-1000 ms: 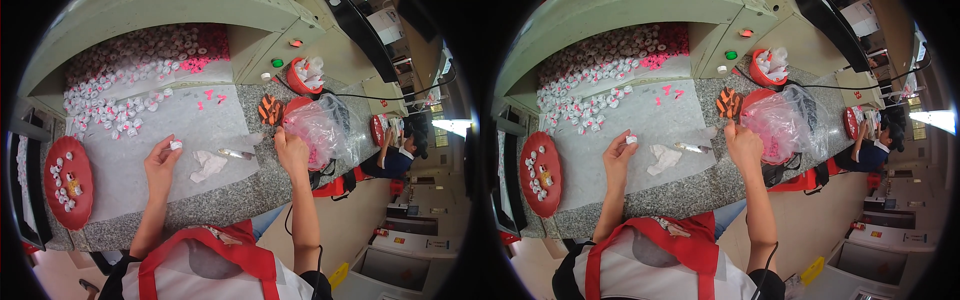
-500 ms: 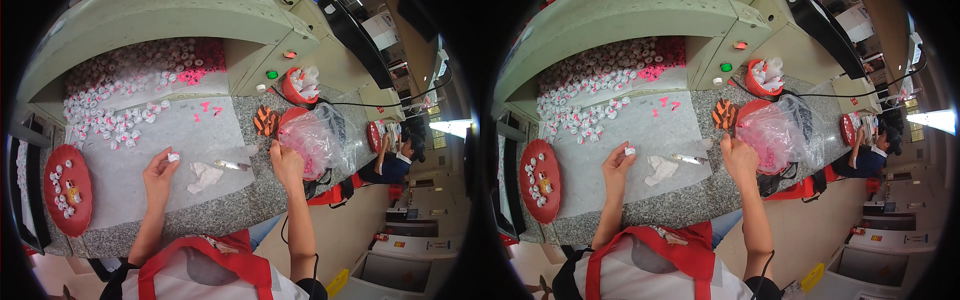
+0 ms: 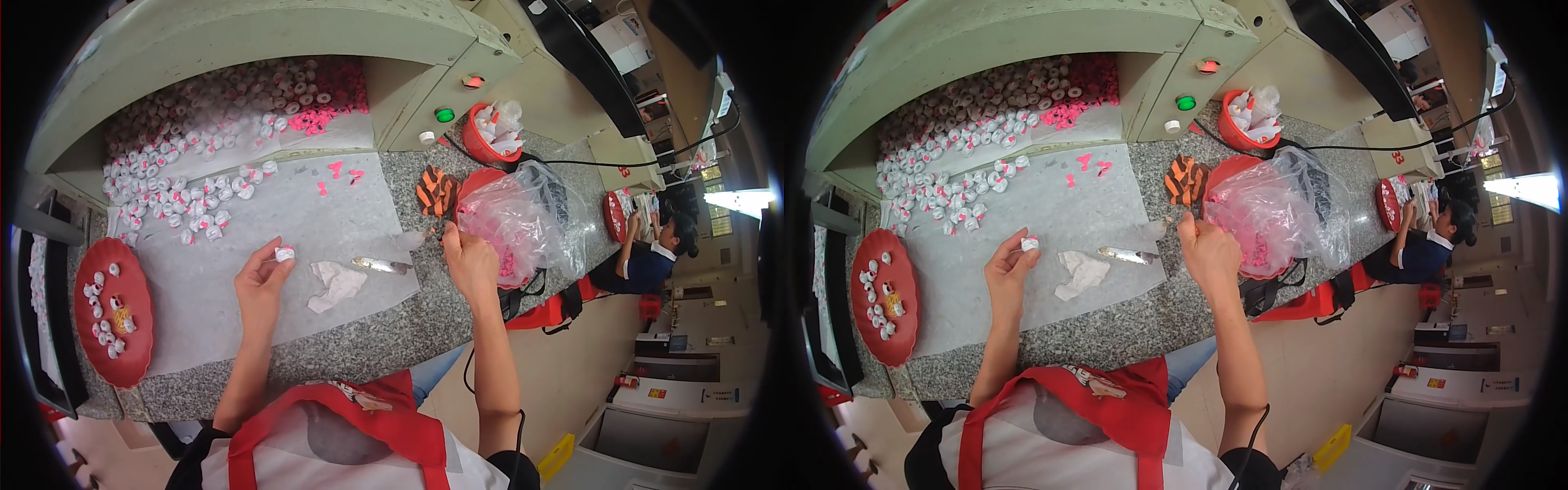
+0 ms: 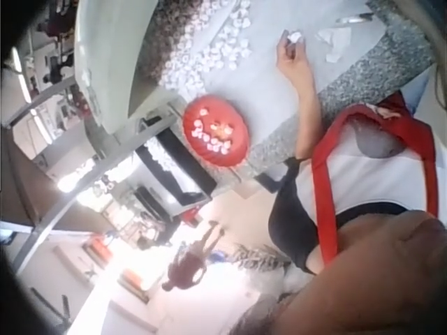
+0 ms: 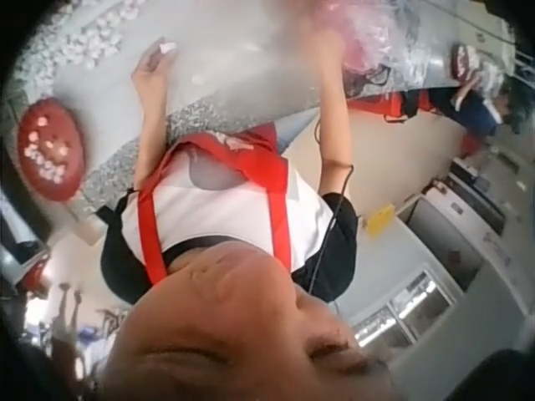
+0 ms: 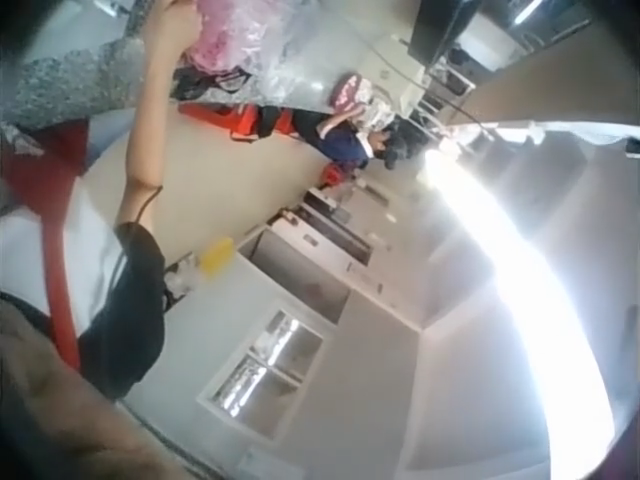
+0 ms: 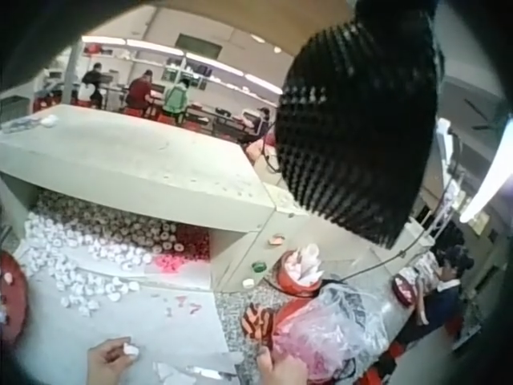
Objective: Assembling small plastic toy figurines by applying glue and attaching accessory components.
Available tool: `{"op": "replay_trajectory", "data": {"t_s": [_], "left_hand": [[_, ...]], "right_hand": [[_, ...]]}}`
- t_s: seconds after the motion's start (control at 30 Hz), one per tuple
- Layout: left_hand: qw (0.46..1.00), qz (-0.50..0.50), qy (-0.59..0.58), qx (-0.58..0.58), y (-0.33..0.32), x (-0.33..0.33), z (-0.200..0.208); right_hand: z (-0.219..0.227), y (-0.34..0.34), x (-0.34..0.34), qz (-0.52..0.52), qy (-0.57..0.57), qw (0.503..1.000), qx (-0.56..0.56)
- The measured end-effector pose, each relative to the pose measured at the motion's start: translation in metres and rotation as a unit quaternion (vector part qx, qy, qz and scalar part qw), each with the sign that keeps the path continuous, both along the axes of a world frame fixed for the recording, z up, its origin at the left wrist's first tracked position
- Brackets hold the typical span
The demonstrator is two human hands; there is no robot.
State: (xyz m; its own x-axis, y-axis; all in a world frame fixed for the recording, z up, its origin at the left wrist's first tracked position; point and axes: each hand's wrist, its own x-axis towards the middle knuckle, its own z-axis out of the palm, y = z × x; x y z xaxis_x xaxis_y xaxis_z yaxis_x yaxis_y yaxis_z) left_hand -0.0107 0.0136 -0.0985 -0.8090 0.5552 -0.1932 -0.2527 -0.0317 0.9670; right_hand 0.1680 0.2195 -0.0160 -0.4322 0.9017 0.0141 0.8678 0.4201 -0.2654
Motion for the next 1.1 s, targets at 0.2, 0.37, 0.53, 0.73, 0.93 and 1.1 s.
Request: {"op": "replay_trajectory", "data": {"t_s": [0.2,0.37,0.53,0.73,0.93,1.1], "left_hand": [[1.000,-0.005,0.009,0.003,0.011,0.000,-0.001],[1.000,0.008,0.004,0.003,0.001,-0.006,0.001],[0.998,0.024,0.045,0.024,-0.007,-0.004,-0.012],[0.998,0.008,0.052,0.026,-0.002,0.009,-0.012],[0.996,0.030,0.065,0.061,-0.005,0.011,-0.012],[0.993,0.018,0.068,0.091,0.006,0.008,-0.012]], "right_hand": [[0.001,0.006,0.003,-0.002,-0.007,1.000,0.009],[0.009,-0.027,0.018,0.036,0.145,0.974,-0.168],[-0.012,-0.128,0.123,0.143,0.151,0.810,-0.548],[-0.036,-0.152,0.079,0.123,-0.153,0.764,-0.615],[-0.080,-0.191,0.054,0.343,-0.184,0.757,-0.525],[-0.109,-0.203,0.052,0.411,-0.171,0.779,-0.441]]}}
